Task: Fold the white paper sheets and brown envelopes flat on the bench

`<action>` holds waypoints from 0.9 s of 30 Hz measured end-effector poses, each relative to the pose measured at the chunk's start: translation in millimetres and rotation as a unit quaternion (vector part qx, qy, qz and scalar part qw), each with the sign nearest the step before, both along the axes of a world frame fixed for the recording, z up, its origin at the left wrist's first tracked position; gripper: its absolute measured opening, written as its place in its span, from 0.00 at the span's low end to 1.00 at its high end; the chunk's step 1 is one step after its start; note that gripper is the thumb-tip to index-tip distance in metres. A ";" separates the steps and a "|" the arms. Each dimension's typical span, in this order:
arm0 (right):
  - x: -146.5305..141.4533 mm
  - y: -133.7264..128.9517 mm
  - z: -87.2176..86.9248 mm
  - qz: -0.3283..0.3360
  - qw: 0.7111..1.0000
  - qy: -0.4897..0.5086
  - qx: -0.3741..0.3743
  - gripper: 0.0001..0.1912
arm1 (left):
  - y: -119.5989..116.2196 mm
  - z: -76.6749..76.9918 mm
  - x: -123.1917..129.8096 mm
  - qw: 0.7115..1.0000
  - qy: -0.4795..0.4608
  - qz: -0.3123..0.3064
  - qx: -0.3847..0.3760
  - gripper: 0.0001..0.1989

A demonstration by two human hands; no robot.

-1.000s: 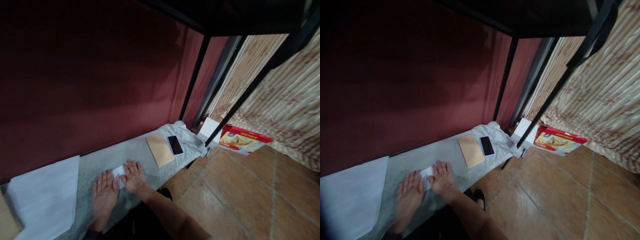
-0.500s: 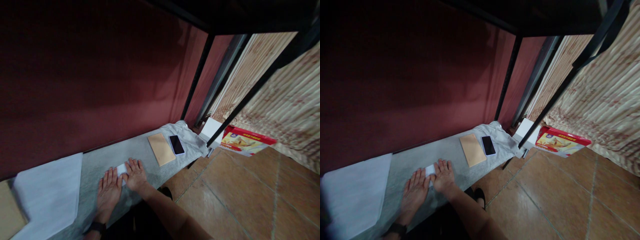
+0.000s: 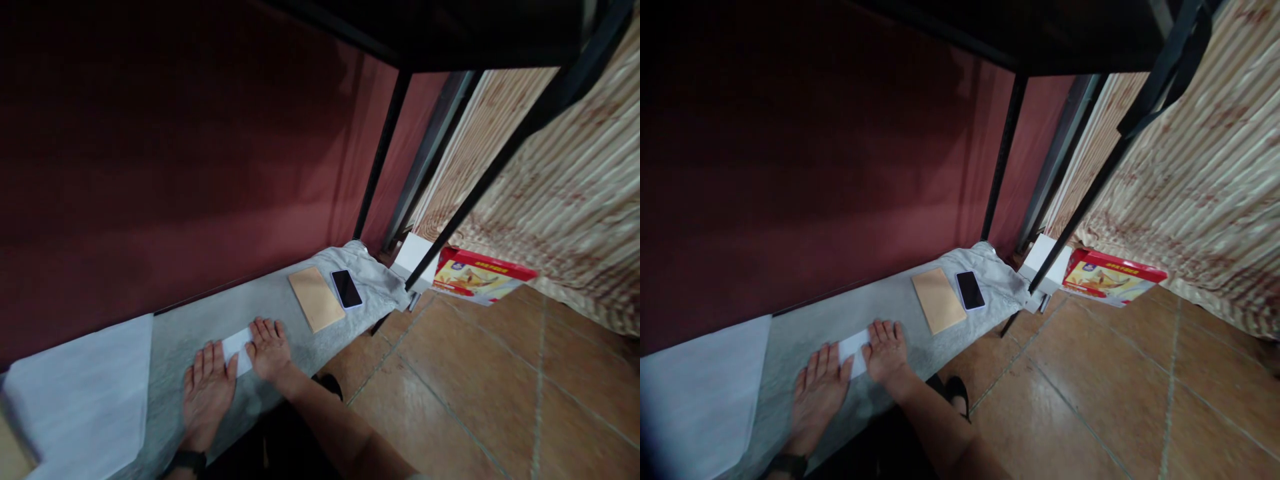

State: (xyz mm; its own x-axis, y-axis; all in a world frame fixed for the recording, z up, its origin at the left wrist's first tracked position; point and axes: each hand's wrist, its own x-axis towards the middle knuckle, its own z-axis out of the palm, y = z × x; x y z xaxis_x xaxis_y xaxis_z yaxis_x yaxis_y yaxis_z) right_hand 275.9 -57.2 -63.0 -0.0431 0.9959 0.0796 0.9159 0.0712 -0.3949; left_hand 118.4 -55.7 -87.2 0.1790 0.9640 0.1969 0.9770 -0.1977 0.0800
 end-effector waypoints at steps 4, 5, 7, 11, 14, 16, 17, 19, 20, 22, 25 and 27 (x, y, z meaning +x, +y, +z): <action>7.0 -0.3 0.7 0.002 1.000 0.000 -0.002 0.31 | 1.2 1.4 1.0 1.000 -0.011 0.005 0.001 0.35; 8.0 -0.5 0.5 0.002 1.000 -0.002 0.000 0.31 | 0.8 1.8 1.0 1.000 -0.014 0.004 0.006 0.36; 8.8 -1.0 -0.3 -0.002 1.000 -0.004 0.007 0.30 | -0.7 2.9 0.5 1.000 -0.019 0.008 0.015 0.37; 7.4 -3.2 -2.7 -0.007 1.000 -0.007 0.014 0.29 | -4.2 6.1 -3.2 0.999 -0.023 0.032 0.002 0.36; 5.7 -3.2 -5.1 -0.006 1.000 -0.018 0.008 0.30 | -5.0 7.8 -6.3 0.998 -0.029 0.052 -0.011 0.35; 4.7 -2.2 -7.5 -0.008 1.000 -0.027 0.004 0.30 | -6.3 8.0 -5.3 0.997 -0.035 0.072 -0.013 0.34; 4.4 -1.7 -8.8 -0.008 1.000 -0.030 0.003 0.30 | -7.7 7.7 -3.3 0.996 -0.036 0.085 -0.009 0.34; 3.9 -1.3 -11.7 -0.006 0.999 -0.033 0.007 0.30 | -12.5 6.4 3.8 0.997 -0.034 0.076 -0.003 0.33; 3.9 -1.3 -13.1 -0.004 0.999 -0.034 0.010 0.30 | -15.8 5.4 8.2 0.998 -0.032 0.052 -0.005 0.33; 4.1 -1.5 -15.4 -0.003 0.999 -0.037 0.017 0.30 | -22.5 2.8 16.6 0.999 -0.030 -0.007 -0.022 0.31; 5.2 -0.9 -17.3 -0.002 0.999 -0.045 0.020 0.30 | -29.8 -0.9 22.6 0.998 -0.028 -0.032 -0.038 0.31; 6.1 -0.1 -17.2 -0.003 0.998 -0.053 0.019 0.29 | -31.5 -2.2 21.8 0.999 -0.028 -0.026 -0.034 0.32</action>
State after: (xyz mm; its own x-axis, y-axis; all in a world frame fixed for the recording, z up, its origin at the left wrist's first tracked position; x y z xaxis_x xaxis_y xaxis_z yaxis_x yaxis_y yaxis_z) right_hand 282.0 -57.3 -80.3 -0.0481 0.9925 0.1121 0.9530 0.0792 -0.2925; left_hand 140.2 -87.1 -89.4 0.2204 0.9650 0.1423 0.9589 -0.2411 0.1499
